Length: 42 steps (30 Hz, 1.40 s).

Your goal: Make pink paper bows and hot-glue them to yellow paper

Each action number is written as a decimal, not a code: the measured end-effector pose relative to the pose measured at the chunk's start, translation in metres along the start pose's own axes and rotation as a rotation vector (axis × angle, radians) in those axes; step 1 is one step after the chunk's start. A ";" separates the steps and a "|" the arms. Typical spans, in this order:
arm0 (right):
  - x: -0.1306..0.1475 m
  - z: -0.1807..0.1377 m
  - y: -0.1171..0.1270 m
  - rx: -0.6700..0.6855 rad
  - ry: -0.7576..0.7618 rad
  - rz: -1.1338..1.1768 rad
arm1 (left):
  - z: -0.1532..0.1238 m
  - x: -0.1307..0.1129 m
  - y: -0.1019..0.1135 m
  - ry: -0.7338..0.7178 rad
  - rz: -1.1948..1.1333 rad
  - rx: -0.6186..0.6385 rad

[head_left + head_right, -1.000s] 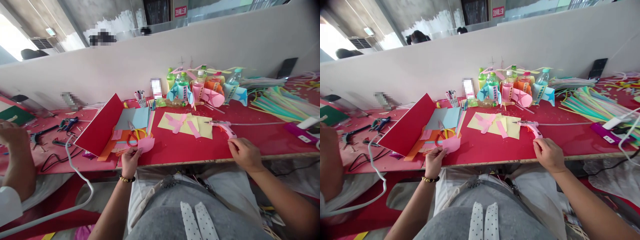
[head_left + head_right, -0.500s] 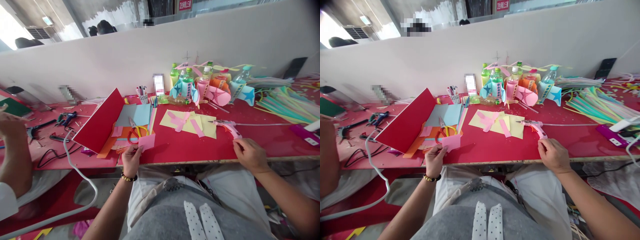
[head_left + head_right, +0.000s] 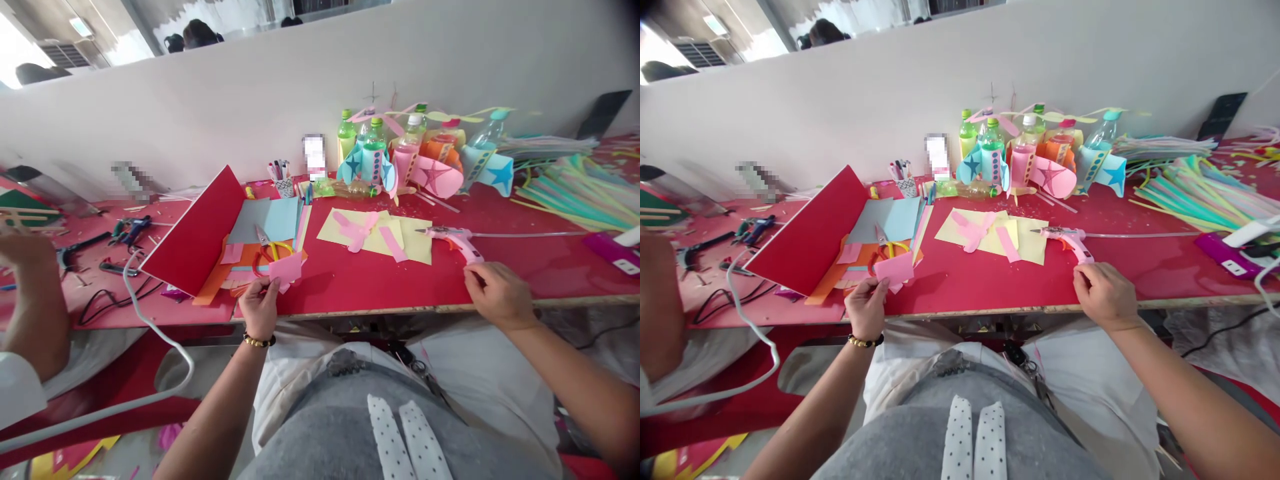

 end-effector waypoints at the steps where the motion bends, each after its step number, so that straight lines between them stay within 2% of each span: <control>1: 0.000 0.000 0.000 0.001 -0.004 0.001 | 0.000 0.000 0.000 0.007 0.010 0.001; 15: 0.003 0.003 0.000 0.048 -0.026 0.010 | 0.001 -0.013 0.001 -0.015 0.107 -0.021; 30: 0.002 0.005 -0.004 0.077 -0.029 0.006 | 0.000 -0.010 -0.003 -0.009 0.106 -0.001; 37: 0.005 0.005 -0.002 0.045 0.017 0.020 | -0.002 -0.013 -0.004 -0.025 0.190 0.012; 42: 0.004 0.004 -0.005 0.059 -0.010 0.042 | -0.001 -0.011 -0.005 -0.055 0.220 0.019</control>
Point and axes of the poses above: each hand's wrist, its own z-axis towards the middle knuckle, its own y-axis out of the back of the hand, x = y × z, the point moved 9 cm from there along z, towards the middle knuckle, and after that the axes turned 14 degrees about z, right-handed, at the moved point
